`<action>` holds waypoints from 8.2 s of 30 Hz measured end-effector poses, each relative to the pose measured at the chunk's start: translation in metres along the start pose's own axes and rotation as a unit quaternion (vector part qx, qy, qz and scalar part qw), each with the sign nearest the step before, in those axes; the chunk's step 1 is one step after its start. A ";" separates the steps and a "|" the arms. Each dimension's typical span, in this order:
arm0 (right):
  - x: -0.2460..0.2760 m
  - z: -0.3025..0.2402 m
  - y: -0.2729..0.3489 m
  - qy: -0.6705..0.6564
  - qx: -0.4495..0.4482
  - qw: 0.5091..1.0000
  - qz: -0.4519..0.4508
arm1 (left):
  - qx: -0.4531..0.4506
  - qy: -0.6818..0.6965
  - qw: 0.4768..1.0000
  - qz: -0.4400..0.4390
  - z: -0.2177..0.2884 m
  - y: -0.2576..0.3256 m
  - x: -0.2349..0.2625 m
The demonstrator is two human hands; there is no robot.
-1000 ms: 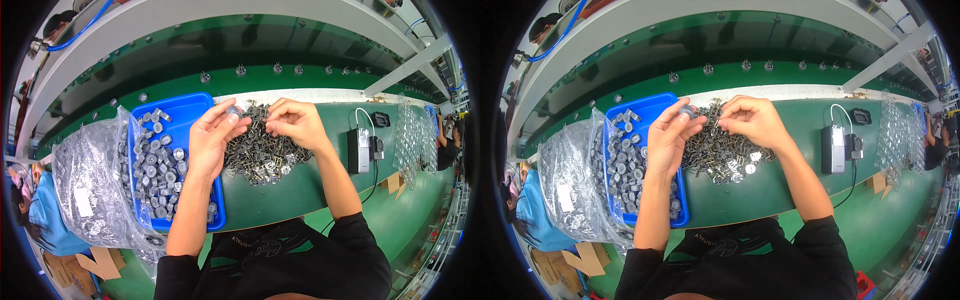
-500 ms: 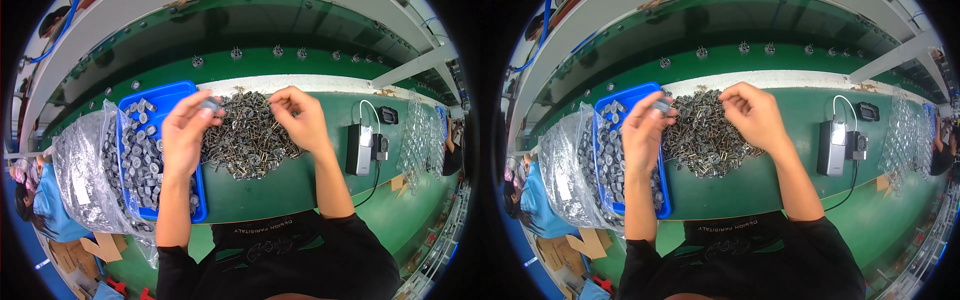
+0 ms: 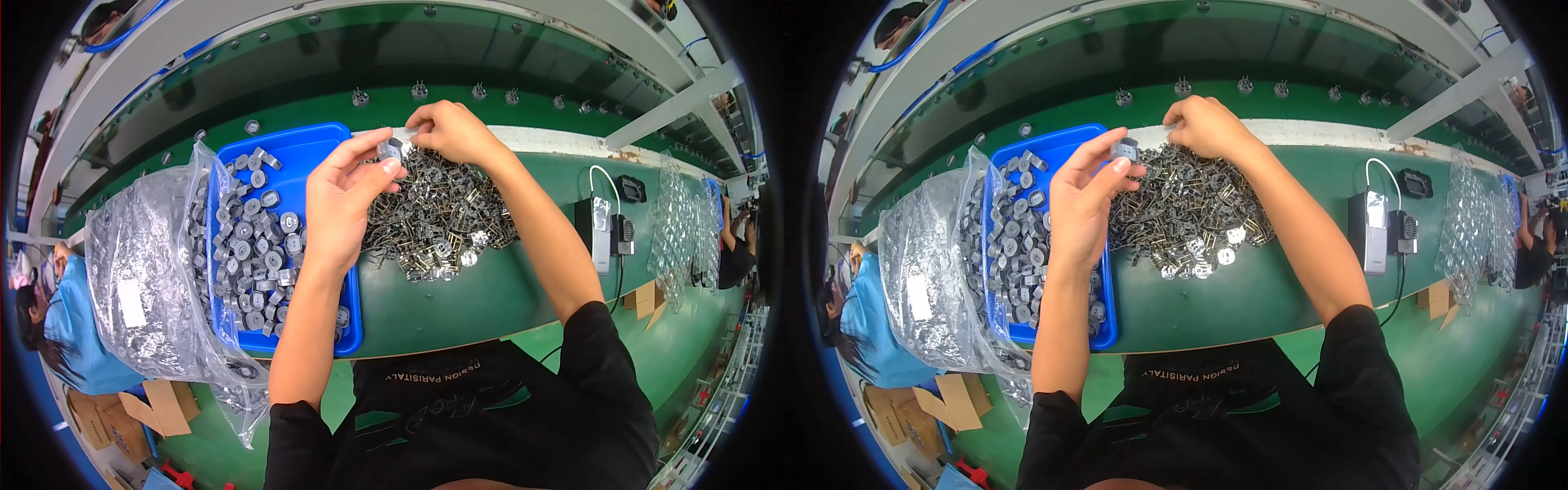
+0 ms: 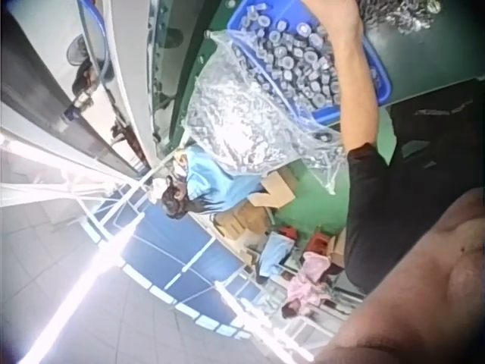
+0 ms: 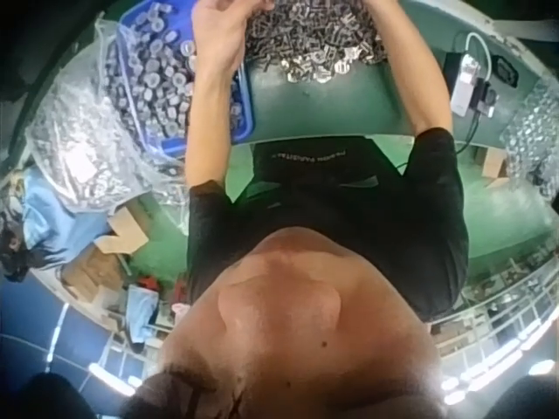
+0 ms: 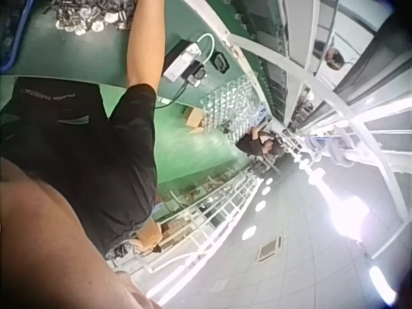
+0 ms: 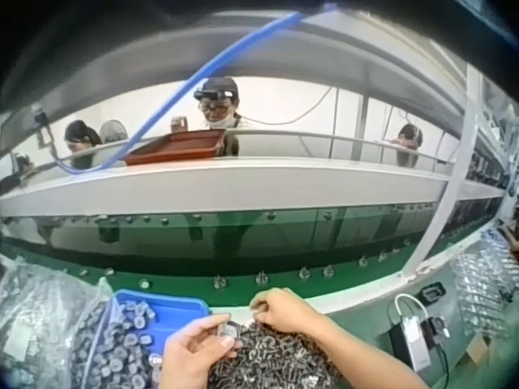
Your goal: The person assembles small metal pins and plastic housings by hand, taking components from a blue tray and a packaging bag.
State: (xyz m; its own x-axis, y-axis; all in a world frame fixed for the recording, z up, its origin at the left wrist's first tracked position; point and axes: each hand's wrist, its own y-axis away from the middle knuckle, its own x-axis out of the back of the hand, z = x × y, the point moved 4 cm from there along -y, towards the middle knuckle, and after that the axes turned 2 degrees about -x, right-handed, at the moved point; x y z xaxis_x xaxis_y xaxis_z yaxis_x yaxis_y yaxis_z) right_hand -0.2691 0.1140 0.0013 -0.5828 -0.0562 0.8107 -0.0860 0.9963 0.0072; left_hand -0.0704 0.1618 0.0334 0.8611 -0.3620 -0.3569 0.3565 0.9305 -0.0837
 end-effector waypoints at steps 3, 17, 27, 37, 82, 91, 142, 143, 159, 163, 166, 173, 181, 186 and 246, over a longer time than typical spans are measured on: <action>0.011 0.000 0.014 -0.067 0.009 0.995 0.069 | 0.016 -0.005 1.000 -0.010 0.000 0.000 -0.001; 0.025 -0.046 0.116 -0.431 0.106 0.889 0.111 | 0.032 0.076 0.994 -0.069 -0.013 0.008 -0.014; 0.040 -0.064 0.125 -0.241 0.171 0.914 0.277 | 0.077 0.043 0.980 -0.179 -0.020 0.013 -0.023; 0.026 -0.065 0.129 -0.167 0.184 0.927 0.281 | 0.102 0.038 0.982 -0.152 -0.024 0.018 -0.024; 0.031 0.065 0.134 -0.031 -0.079 0.981 0.175 | 0.064 -0.711 0.701 -0.006 0.005 -0.164 0.150; 0.031 0.065 0.131 -0.009 -0.060 0.972 0.225 | 0.085 -0.580 0.806 -0.080 -0.002 -0.154 0.120; 0.042 0.056 0.143 -0.081 -0.029 0.976 0.202 | 0.029 -0.648 0.761 0.029 -0.044 -0.184 0.079; 0.041 0.058 0.144 -0.106 -0.043 0.972 0.206 | 0.019 -0.649 0.759 0.043 -0.033 -0.184 0.088; 0.036 0.044 0.139 -0.230 0.052 0.945 0.225 | 0.049 -0.788 0.610 0.067 -0.002 -0.162 0.136; 0.035 0.042 0.141 -0.290 0.065 0.929 0.218 | -0.050 -0.667 0.743 0.030 0.000 -0.139 0.092; 0.031 0.026 0.139 -0.381 0.052 0.910 0.157 | -0.067 -0.594 0.800 -0.061 -0.007 -0.090 0.028; 0.026 0.002 0.142 -0.373 0.072 0.902 0.204 | 0.019 -0.401 0.891 -0.210 -0.007 -0.015 -0.060; 0.023 -0.007 0.145 -0.211 0.146 0.925 0.279 | 0.140 -0.343 0.904 -0.212 -0.020 0.001 -0.071; 0.020 -0.005 0.146 -0.184 0.144 0.933 0.273 | 0.129 -0.334 0.909 -0.214 -0.026 0.001 -0.069; 0.025 0.010 0.139 -0.311 0.124 0.906 0.259 | -0.014 -0.477 0.856 -0.200 0.003 -0.022 -0.053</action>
State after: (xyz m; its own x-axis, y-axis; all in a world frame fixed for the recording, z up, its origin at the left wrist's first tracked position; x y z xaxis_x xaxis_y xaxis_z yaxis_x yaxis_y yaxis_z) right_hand -0.3040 0.2499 0.0166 -0.9327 0.3126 0.1798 0.1962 0.8583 -0.4742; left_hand -0.1226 0.1601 0.0568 0.5804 -0.5202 0.6266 0.6951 0.7173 -0.0484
